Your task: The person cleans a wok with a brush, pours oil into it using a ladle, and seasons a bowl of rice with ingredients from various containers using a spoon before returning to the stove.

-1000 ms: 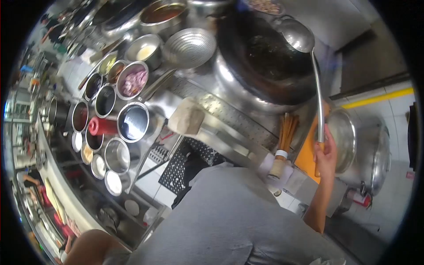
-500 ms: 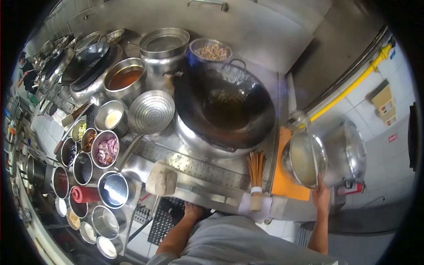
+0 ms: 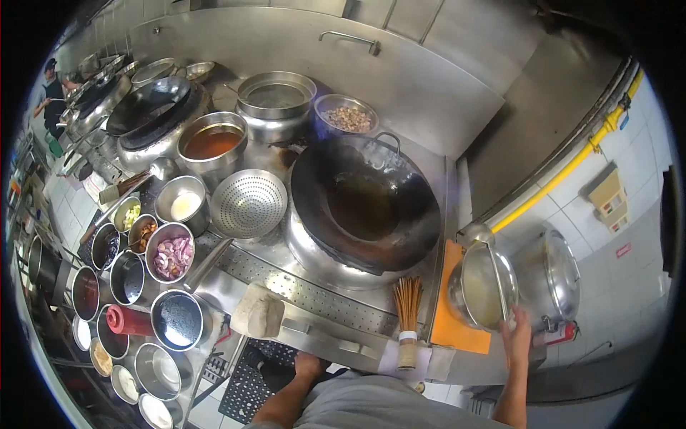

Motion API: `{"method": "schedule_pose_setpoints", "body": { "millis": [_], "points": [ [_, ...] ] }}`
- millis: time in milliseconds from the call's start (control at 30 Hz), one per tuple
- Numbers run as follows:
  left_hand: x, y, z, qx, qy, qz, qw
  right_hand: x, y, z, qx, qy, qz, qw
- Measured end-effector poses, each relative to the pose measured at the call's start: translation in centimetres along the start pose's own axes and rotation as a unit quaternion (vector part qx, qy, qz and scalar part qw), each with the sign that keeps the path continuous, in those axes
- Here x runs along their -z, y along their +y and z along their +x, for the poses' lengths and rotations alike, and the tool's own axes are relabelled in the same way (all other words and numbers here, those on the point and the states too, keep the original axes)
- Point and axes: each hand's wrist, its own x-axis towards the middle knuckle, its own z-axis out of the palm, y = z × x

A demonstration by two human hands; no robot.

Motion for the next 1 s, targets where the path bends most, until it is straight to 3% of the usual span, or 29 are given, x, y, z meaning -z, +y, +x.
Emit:
{"method": "schedule_pose_setpoints", "body": {
  "millis": [67,133,167,300,467,600,733,767,867,1000],
  "points": [
    [-5.8,-3.7,3.8,0.009,0.043,-0.176,0.983,0.8,-6.8,4.2,-0.103,-0.033,0.189,0.976],
    [-11.2,-6.0,8.0,0.017,0.113,-0.413,0.904,-0.3,-14.2,7.5,-0.047,-0.044,0.3,0.952],
    [-10.8,-5.5,8.2,0.033,0.12,-0.476,0.871,-1.0,-18.0,9.1,0.062,-0.045,0.269,0.96],
    [-7.3,-2.4,7.1,0.093,0.1,-0.536,0.833,-2.5,-31.4,12.6,0.212,-0.074,0.27,0.936],
    [-3.8,-0.3,4.2,0.127,0.092,-0.59,0.792,-5.1,-36.3,14.4,0.338,-0.062,0.156,0.926],
    [-7.5,-1.7,6.0,0.192,0.102,-0.717,0.662,-4.9,-36.3,15.5,0.347,-0.054,0.125,0.928],
    [-9.8,-2.4,7.7,0.147,0.106,-0.866,0.465,-3.9,-36.5,16.6,0.313,-0.048,0.135,0.939],
    [-8.7,-1.8,6.8,0.213,0.11,-0.808,0.537,-3.6,-36.4,16.8,0.313,-0.038,0.136,0.939],
    [-7.7,-2.0,5.5,0.186,0.109,-0.764,0.609,-3.0,-36.1,17.9,0.314,-0.014,0.141,0.939],
    [-8.3,-2.0,6.1,0.197,0.098,-0.812,0.541,-1.8,-36.5,18.5,0.308,-0.02,0.127,0.943]
  ]
}}
